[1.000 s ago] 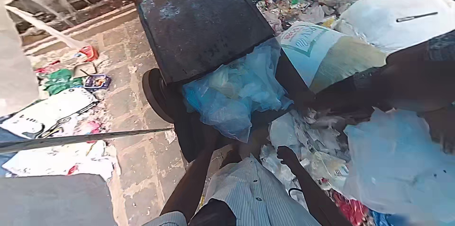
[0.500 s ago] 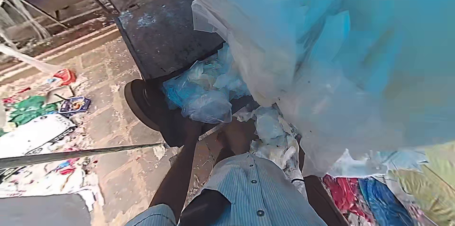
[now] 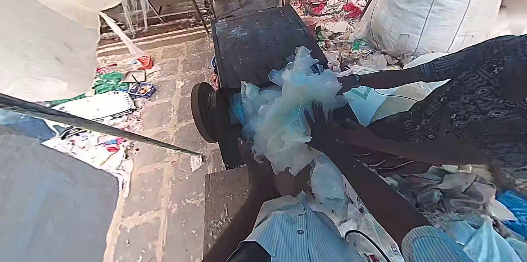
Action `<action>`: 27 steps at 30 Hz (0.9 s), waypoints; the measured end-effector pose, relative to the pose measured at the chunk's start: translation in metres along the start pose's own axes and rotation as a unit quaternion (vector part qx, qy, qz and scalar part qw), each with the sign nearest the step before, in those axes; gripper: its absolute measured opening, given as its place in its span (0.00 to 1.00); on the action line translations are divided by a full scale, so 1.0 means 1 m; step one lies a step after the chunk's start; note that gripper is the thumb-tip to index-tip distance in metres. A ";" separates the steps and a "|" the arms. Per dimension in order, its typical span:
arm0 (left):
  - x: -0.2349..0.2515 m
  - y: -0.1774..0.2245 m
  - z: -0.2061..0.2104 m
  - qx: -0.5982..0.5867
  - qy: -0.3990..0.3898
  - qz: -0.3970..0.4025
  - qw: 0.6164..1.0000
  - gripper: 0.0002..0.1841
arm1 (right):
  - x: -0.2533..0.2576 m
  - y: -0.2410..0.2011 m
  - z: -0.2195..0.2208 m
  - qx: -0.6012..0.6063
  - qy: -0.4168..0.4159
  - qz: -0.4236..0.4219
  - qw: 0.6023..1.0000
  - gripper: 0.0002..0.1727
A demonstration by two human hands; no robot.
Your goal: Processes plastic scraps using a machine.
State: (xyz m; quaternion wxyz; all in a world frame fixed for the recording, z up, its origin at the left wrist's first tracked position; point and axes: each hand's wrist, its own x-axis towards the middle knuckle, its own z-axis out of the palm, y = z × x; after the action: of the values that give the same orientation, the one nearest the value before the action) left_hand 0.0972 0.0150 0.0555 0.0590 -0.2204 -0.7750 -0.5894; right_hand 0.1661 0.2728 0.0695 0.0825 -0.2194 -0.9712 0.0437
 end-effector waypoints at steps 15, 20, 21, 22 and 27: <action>0.102 -0.044 0.104 0.419 -0.310 -0.004 0.853 0.63 | 0.113 -0.009 -0.035 0.016 -0.015 -0.114 0.993 0.38; 0.128 -0.062 0.109 0.434 -0.351 -0.014 0.830 0.59 | 0.136 0.030 0.010 0.048 -0.241 -0.001 0.969 0.66; 0.135 -0.068 0.112 0.438 -0.366 -0.025 0.821 0.56 | 0.139 0.032 0.019 0.061 -0.267 0.014 0.962 0.67; 0.144 -0.074 0.119 0.445 -0.381 -0.038 0.810 0.52 | 0.143 0.037 0.029 0.068 -0.282 0.024 0.957 0.68; 0.190 -0.113 0.140 0.416 -0.440 -0.134 0.785 0.30 | 0.173 0.043 0.070 0.115 -0.331 0.043 0.936 0.65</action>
State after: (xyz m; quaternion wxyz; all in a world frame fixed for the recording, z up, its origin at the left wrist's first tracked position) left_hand -0.0958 0.1746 -0.0195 -0.2816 -0.3041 -0.9087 -0.0510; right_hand 0.0177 0.3826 0.0203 -0.2207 -0.2227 -0.9216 0.2290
